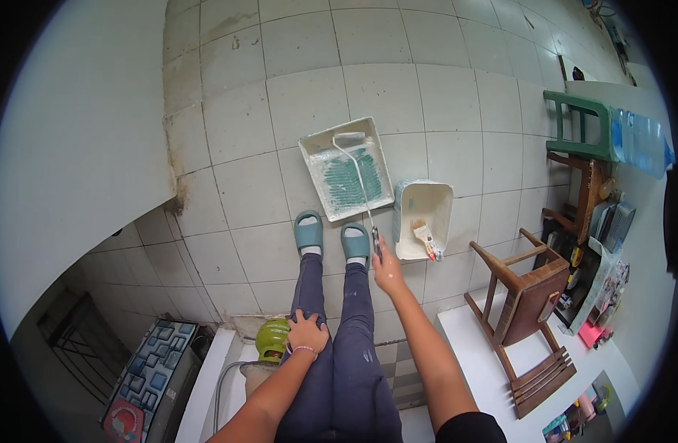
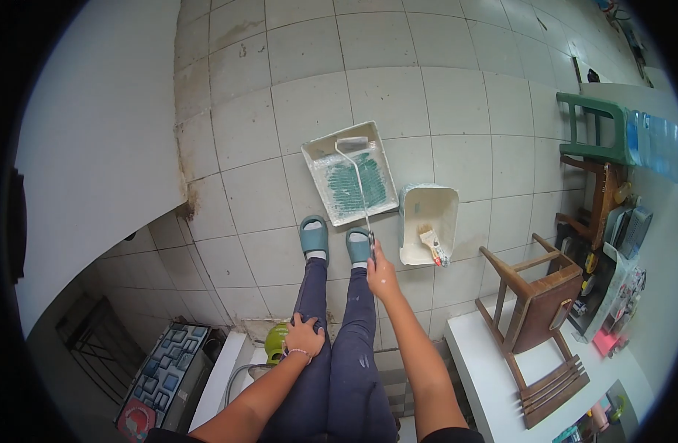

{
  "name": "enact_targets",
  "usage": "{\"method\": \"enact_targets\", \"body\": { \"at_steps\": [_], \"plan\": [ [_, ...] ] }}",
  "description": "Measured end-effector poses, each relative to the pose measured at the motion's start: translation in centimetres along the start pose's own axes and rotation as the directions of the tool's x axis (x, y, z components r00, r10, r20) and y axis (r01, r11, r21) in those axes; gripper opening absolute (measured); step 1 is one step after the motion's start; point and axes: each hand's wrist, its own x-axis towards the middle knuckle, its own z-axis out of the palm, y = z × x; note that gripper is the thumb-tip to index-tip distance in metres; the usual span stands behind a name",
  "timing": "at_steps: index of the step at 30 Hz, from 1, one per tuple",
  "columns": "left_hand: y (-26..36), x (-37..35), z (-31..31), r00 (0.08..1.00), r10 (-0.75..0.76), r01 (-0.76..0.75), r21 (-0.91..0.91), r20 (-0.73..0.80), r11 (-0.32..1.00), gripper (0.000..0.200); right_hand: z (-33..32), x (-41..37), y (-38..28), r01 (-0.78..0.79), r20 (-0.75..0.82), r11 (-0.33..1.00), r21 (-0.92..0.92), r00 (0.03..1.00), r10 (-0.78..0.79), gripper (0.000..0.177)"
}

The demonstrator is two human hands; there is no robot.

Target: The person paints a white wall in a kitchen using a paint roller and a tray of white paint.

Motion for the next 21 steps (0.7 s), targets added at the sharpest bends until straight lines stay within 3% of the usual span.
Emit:
{"method": "enact_targets", "body": {
  "at_steps": [1, 3, 5, 11, 14, 21],
  "plan": [
    [0.1, 0.0, 0.0, 1.000, -0.001, 0.001, 0.004, -0.005, 1.000, 0.042, -0.3, -1.7, -0.7, -0.065, 0.027, 0.997, 0.031, 0.998, 0.064, 0.060],
    [0.1, 0.1, 0.1, 1.000, -0.001, 0.001, 0.004, 0.003, 1.000, 0.041, -0.6, -5.0, -1.3, 0.020, -0.035, 0.999, 0.049, 0.999, -0.018, 0.059],
    [0.3, 0.3, 0.0, 1.000, 0.005, -0.005, -0.007, 0.006, 1.000, 0.041, -1.4, -8.5, -1.6, -0.141, 0.041, 0.987, 0.070, 0.989, 0.139, 0.058],
    [0.3, 0.4, -0.1, 1.000, 0.013, -0.013, -0.007, 0.014, 1.000, 0.040, -2.2, -15.9, 0.6, -0.337, 0.115, 0.941, 0.027, 0.936, 0.332, 0.057],
    [0.7, 0.2, -0.3, 1.000, 0.011, -0.011, 0.007, 0.010, 1.000, 0.039, -2.5, -15.5, 1.2, -0.396, 0.153, 0.913, -0.101, 0.900, 0.407, 0.057],
    [1.2, -0.2, -0.4, 1.000, 0.006, -0.005, 0.056, -0.007, 0.998, 0.039, -2.2, -8.9, -1.7, -0.320, 0.049, 0.934, -0.161, 0.942, 0.332, 0.054]
  ]
}}
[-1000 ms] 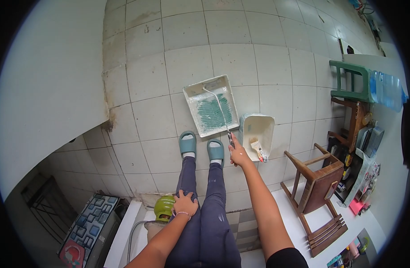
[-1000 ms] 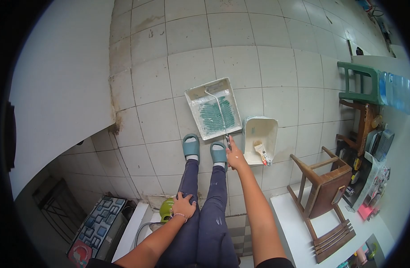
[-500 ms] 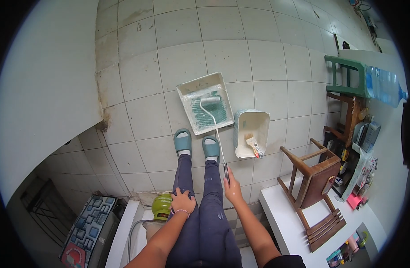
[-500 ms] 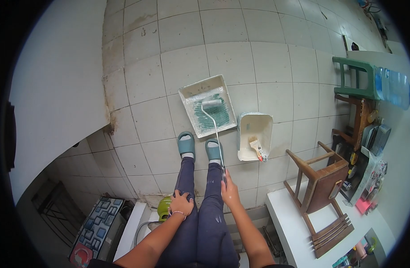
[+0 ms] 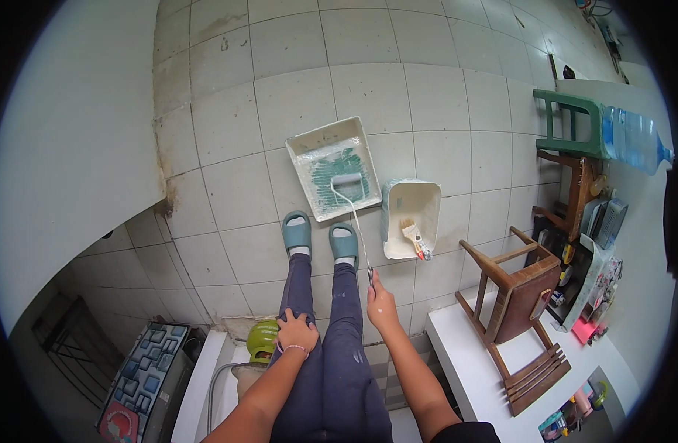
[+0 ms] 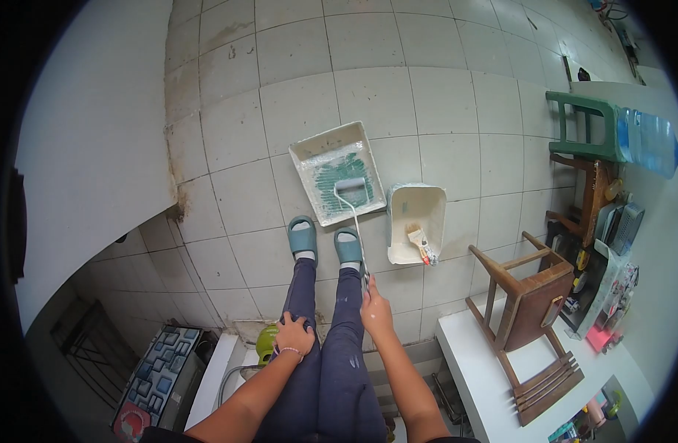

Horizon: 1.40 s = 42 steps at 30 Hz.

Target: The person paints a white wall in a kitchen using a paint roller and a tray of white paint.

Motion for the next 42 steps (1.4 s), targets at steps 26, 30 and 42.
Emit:
{"method": "enact_targets", "body": {
  "at_steps": [26, 30, 42],
  "plan": [
    [0.2, 0.0, 0.3, 1.000, -0.006, 0.006, 0.035, -0.001, 0.999, 0.036, -7.4, -1.0, 0.9, -0.037, 0.086, 0.978, -0.204, 0.995, 0.056, 0.050],
    [0.6, 0.3, 0.6, 1.000, -0.016, 0.016, 0.035, 0.004, 0.999, 0.036, -7.5, 0.1, -0.6, -0.046, 0.117, 0.936, -0.350, 0.989, 0.092, 0.052],
    [0.9, 0.6, 0.7, 1.000, 0.004, -0.003, 0.061, -0.023, 0.998, 0.035, -7.1, 6.8, -3.7, 0.036, 0.053, 0.940, -0.340, 0.998, -0.019, 0.051]
  ]
}}
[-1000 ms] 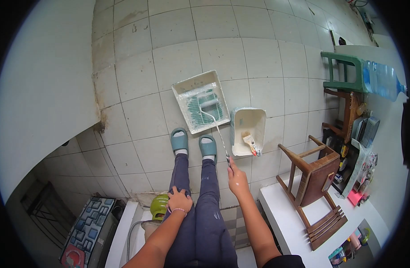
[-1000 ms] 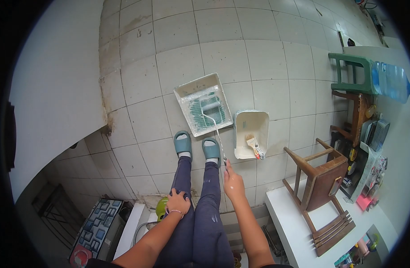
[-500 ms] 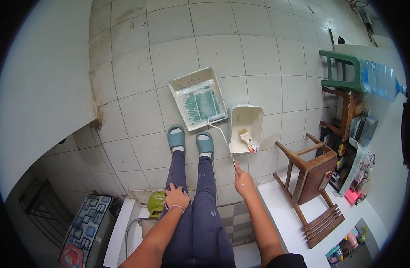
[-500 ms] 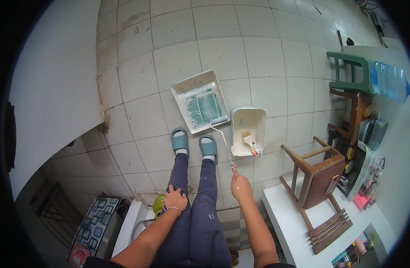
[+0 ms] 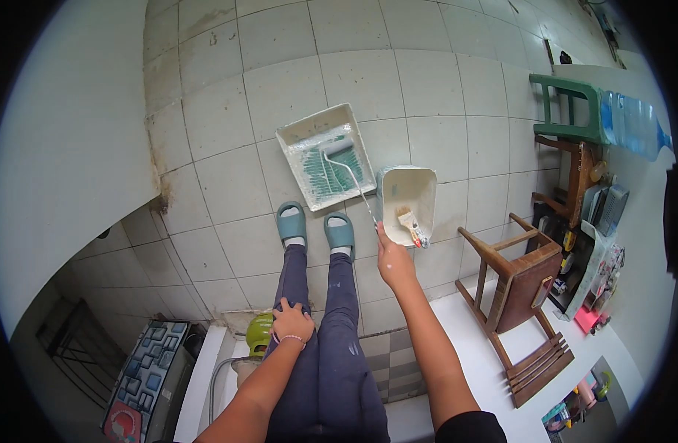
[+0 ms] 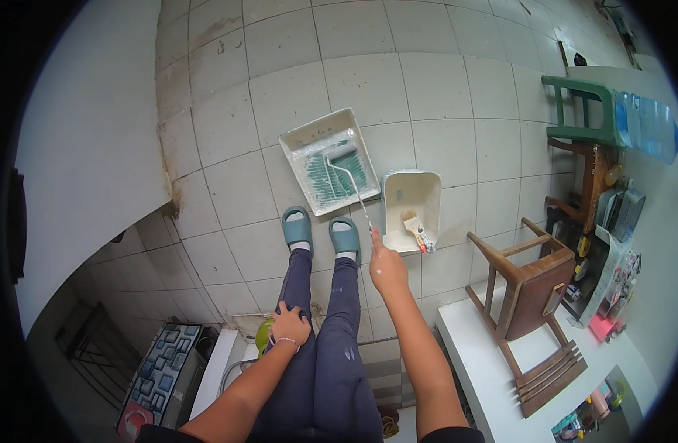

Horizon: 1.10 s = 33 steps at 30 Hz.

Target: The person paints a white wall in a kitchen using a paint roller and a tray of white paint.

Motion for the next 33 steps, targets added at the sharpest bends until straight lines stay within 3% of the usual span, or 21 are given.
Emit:
{"method": "enact_targets", "body": {
  "at_steps": [6, 14, 23, 26, 33],
  "plan": [
    [0.5, 0.0, -0.6, 1.000, -0.012, 0.012, 0.035, 0.009, 0.999, 0.035, -1.7, -0.8, -1.9, 0.007, 0.010, 1.000, -0.009, 1.000, -0.007, 0.048],
    [-0.7, 0.5, -0.3, 1.000, 0.012, -0.012, -0.049, 0.007, 0.999, 0.035, 1.9, -6.6, 3.4, 0.009, 0.044, 1.000, 0.008, 0.999, -0.009, 0.049],
    [-0.8, 0.3, -0.8, 1.000, -0.009, 0.009, -0.028, 0.005, 1.000, 0.034, 1.3, -0.1, -2.0, 0.054, -0.075, 0.998, 0.039, 0.996, -0.051, 0.048],
    [-0.8, 0.3, -1.0, 1.000, -0.011, 0.012, -0.026, 0.010, 1.000, 0.033, 0.5, 0.1, -3.7, 0.069, -0.126, 0.988, 0.135, 0.991, -0.052, 0.045],
    [-1.5, 0.9, 0.2, 1.000, 0.018, -0.018, -0.080, -0.002, 0.997, 0.034, 1.6, -7.6, -2.3, -0.024, -0.028, 0.989, 0.143, 0.999, 0.028, 0.045]
  ]
}}
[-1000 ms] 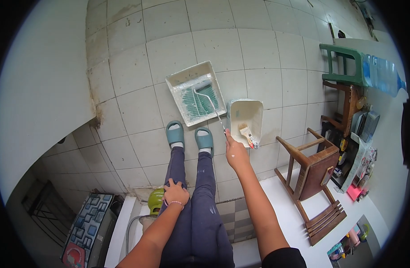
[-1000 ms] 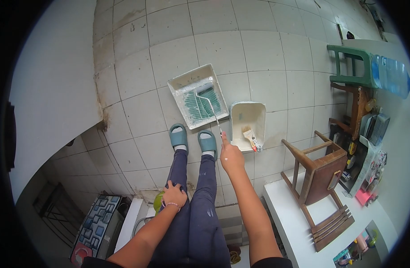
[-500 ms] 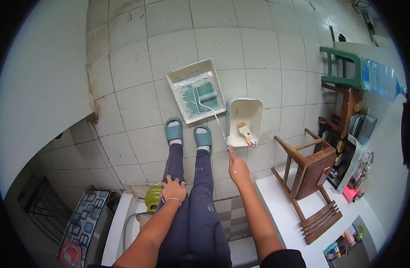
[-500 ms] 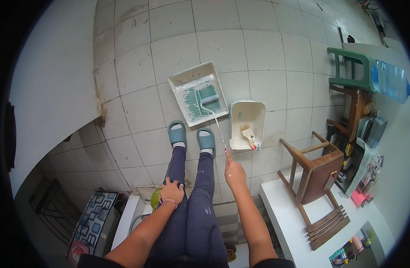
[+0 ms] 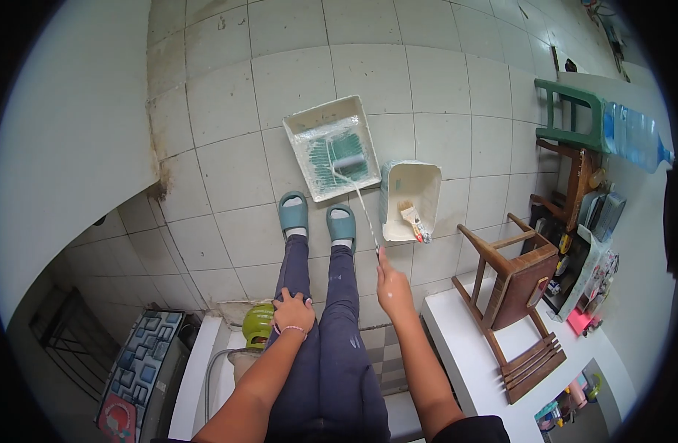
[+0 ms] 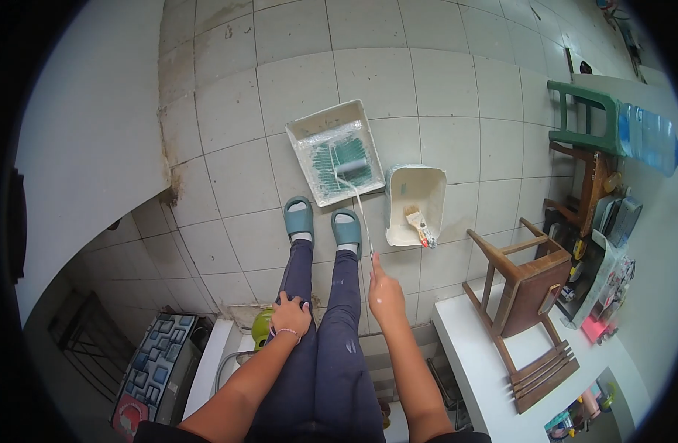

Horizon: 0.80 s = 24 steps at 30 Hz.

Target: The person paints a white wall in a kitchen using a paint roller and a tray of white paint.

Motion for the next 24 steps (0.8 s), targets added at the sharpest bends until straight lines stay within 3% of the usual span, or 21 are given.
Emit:
{"method": "enact_targets", "body": {
  "at_steps": [8, 18, 24],
  "plan": [
    [0.5, -0.1, -0.8, 0.999, -0.020, 0.020, 0.009, 0.031, 1.000, 0.035, 3.6, -1.0, 3.4, -0.024, 0.149, 0.996, -0.081, 0.988, 0.036, 0.049],
    [0.6, 0.2, 0.0, 1.000, -0.007, 0.007, 0.006, 0.005, 1.000, 0.035, 2.2, 6.4, -5.2, 0.051, 0.052, 0.997, -0.049, 0.997, -0.048, 0.048],
    [0.1, 0.2, 0.4, 0.999, 0.014, -0.014, 0.013, -0.034, 1.000, 0.035, 2.5, 4.6, -4.2, 0.030, 0.036, 0.999, 0.010, 0.999, -0.031, 0.045]
  ]
}}
